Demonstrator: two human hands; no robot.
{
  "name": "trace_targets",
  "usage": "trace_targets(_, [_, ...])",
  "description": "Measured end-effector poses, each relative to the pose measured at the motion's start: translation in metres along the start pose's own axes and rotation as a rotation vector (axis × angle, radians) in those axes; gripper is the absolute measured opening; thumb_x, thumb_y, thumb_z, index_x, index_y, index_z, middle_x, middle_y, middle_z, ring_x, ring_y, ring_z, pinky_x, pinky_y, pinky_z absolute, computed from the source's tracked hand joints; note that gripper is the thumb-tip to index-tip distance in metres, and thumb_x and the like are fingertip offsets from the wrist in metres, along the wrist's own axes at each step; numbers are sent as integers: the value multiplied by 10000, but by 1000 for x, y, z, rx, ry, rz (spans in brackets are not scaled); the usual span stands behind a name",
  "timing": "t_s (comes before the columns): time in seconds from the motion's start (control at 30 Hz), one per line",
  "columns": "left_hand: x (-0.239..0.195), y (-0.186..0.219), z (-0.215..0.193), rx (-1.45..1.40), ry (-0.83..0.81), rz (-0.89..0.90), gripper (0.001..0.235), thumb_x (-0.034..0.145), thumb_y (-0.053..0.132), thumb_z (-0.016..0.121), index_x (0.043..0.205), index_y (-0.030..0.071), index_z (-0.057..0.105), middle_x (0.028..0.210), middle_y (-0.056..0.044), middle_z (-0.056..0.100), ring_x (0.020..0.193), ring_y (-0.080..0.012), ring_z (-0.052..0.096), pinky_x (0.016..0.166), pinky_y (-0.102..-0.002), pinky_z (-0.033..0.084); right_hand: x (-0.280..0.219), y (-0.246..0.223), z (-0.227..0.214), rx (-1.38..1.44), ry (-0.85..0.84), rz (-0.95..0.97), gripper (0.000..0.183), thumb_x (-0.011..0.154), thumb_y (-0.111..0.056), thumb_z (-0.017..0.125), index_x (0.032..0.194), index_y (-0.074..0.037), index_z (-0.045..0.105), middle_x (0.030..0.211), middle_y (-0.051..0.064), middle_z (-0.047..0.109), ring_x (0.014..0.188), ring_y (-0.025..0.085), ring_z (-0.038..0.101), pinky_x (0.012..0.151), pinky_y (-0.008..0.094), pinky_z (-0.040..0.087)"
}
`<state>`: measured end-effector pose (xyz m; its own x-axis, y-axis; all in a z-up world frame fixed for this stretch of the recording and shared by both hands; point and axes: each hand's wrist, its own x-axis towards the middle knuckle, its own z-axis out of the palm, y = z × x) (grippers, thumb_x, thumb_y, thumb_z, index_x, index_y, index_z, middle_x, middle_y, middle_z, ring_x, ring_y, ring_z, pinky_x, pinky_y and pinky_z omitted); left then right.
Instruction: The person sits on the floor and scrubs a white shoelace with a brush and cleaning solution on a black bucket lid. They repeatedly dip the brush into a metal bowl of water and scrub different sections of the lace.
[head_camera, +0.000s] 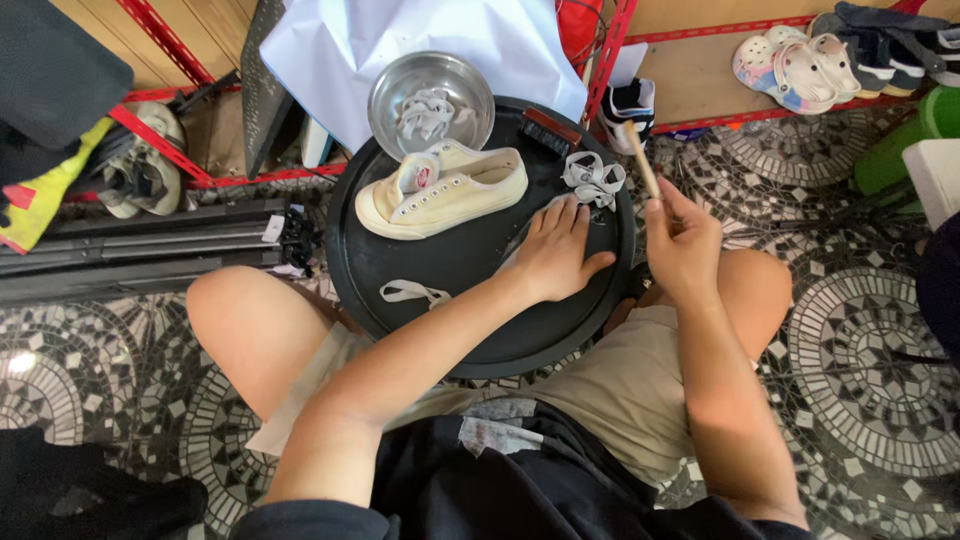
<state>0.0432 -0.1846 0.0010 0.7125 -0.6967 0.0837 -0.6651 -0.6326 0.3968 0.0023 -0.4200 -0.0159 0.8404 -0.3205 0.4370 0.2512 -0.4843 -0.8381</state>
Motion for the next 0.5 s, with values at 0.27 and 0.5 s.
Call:
trace_targets(0.27, [25, 28, 22, 66, 32, -144, 1087, 1067, 797, 328, 1697, -88, 358, 1779, -338, 349, 1700, -481, 241, 1357, -669, 167, -7, 3, -7, 8, 107, -59, 269, 1202, -11, 704, 1450, 44, 791, 1053, 188, 749, 863, 145, 640, 650, 293, 516])
trace_targets(0.5, [52, 20, 39, -10, -12, -95, 1135, 1057, 833, 132, 1719, -71, 312, 1788, -314, 360, 1723, -443, 224, 1364, -694, 158, -6, 28, -13, 23, 110, -6, 275, 1210, -14, 706, 1456, 89, 773, 959, 168, 744, 678, 141, 677, 490, 271, 477])
